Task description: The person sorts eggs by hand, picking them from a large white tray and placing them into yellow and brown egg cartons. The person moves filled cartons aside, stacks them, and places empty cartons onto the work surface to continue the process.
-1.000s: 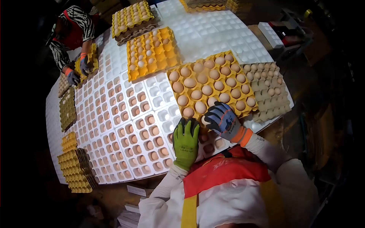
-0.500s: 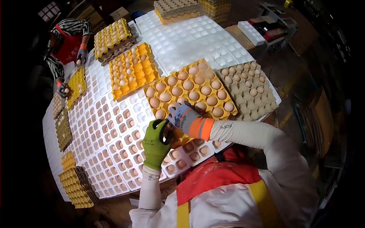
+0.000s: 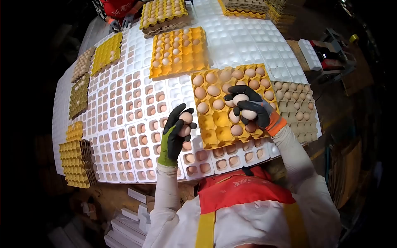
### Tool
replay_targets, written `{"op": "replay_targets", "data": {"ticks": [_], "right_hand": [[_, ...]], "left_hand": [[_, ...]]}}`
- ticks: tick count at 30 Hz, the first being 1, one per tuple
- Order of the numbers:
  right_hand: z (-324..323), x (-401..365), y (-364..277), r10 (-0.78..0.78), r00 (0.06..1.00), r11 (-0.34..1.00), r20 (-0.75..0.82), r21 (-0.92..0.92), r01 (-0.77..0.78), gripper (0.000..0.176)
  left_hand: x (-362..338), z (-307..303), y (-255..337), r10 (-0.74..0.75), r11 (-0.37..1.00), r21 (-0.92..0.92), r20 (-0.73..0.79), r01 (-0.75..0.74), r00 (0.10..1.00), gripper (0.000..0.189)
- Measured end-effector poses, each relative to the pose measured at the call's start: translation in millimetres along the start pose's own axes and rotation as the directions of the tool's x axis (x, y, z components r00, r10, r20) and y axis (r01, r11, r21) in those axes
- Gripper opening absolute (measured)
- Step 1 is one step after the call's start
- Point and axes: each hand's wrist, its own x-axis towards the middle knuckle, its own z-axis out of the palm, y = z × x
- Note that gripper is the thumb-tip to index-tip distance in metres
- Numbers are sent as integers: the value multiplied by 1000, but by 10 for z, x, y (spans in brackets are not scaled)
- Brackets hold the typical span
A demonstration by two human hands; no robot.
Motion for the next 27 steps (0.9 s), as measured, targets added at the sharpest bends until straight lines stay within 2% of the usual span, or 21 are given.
{"op": "replay_targets", "data": {"ticks": [1, 2, 3, 4, 5, 6, 7, 9, 11, 13, 14, 15, 17, 18, 19, 20, 21, 23, 25, 26, 27], "right_hand": [[41, 145, -20, -7, 1000, 986, 4, -167, 8, 44], [62, 292, 36, -134, 991, 736, 10, -668, 107, 43], [113, 415, 95, -244, 966, 248, 85, -958, 147, 42], [292, 481, 29, -177, 983, -86, 38, -996, 23, 40], [518, 513, -112, -31, 999, -342, -25, -939, -34, 36], [535, 573, -25, -38, 999, -386, 13, -922, -3, 35], [544, 639, 62, -41, 998, -432, 55, -901, 32, 33], [647, 670, 7, -17, 999, -438, 29, -899, 19, 33], [627, 687, -64, 18, 1000, -389, -17, -921, -8, 31], [396, 659, -68, -96, 995, -29, 15, -1000, 13, 31], [305, 656, -101, -59, 997, 158, 59, -985, 68, 33], [356, 586, -130, -105, 988, 252, 114, -958, 137, 36], [675, 510, -72, -152, 959, 278, 238, -921, 273, 37], [830, 539, 77, -222, 912, 129, 345, -917, 378, 38], [1093, 595, 66, -109, 918, 22, 381, -922, 386, 35], [1338, 740, 193, 31, 925, -145, 379, -914, 379, 25], [1500, 885, 362, 175, 916, -305, 360, -865, 398, 18], [1702, 1131, 787, 335, 888, -521, 315, -723, 453, 19], [1760, 1323, 1058, 507, 842, -562, 184, -669, 485, 24], [1726, 1354, 950, 479, 827, -478, 296, -702, 528, 31], [1642, 1391, 801, 440, 802, -391, 404, -717, 577, 38]], "left_hand": [[79, -25, 3, 11, 997, 80, -11, -10, 1000, 51], [223, -82, -56, 140, 916, 375, 44, -146, 989, 48], [367, -105, -104, 241, 732, 625, 134, -271, 961, 45], [415, 40, -30, 356, 333, 877, 225, -348, 907, 43], [440, 226, 45, 408, -140, 937, 349, -320, 844, 41], [496, 339, 39, 327, -227, 941, 315, -250, 891, 38], [670, 255, -221, 324, -369, 918, 275, -146, 905, 36], [691, 326, -63, 234, -352, 926, 226, -134, 946, 31], [666, 143, 100, 213, -27, 978, 206, -205, 955, 32], [594, -238, 125, 265, 445, 875, 75, -191, 961, 36], [449, -363, 236, 151, 644, 759, -4, -96, 989, 36], [332, -599, 216, 160, 602, 790, 26, -118, 987, 35], [66, -766, 33, 213, 258, 966, -53, -4, 976, 33], [2, -801, -101, 193, 117, 993, -40, 17, 980, 32], [8, -815, -235, 180, -29, 999, -26, 32, 983, 30], [56, -831, -365, 83, -175, 981, -66, 80, 994, 27], [48, -837, -507, 105, -266, 958, -86, 112, 991, 23], [-8, -837, -652, 194, -224, 963, -106, 150, 975, 23], [-232, -785, -706, 285, 27, 998, -66, 60, 956, 26], [-357, -759, -730, 342, 152, 988, -63, 11, 938, 27], [-461, -696, -795, 377, 204, 977, -23, -59, 926, 31]]}}
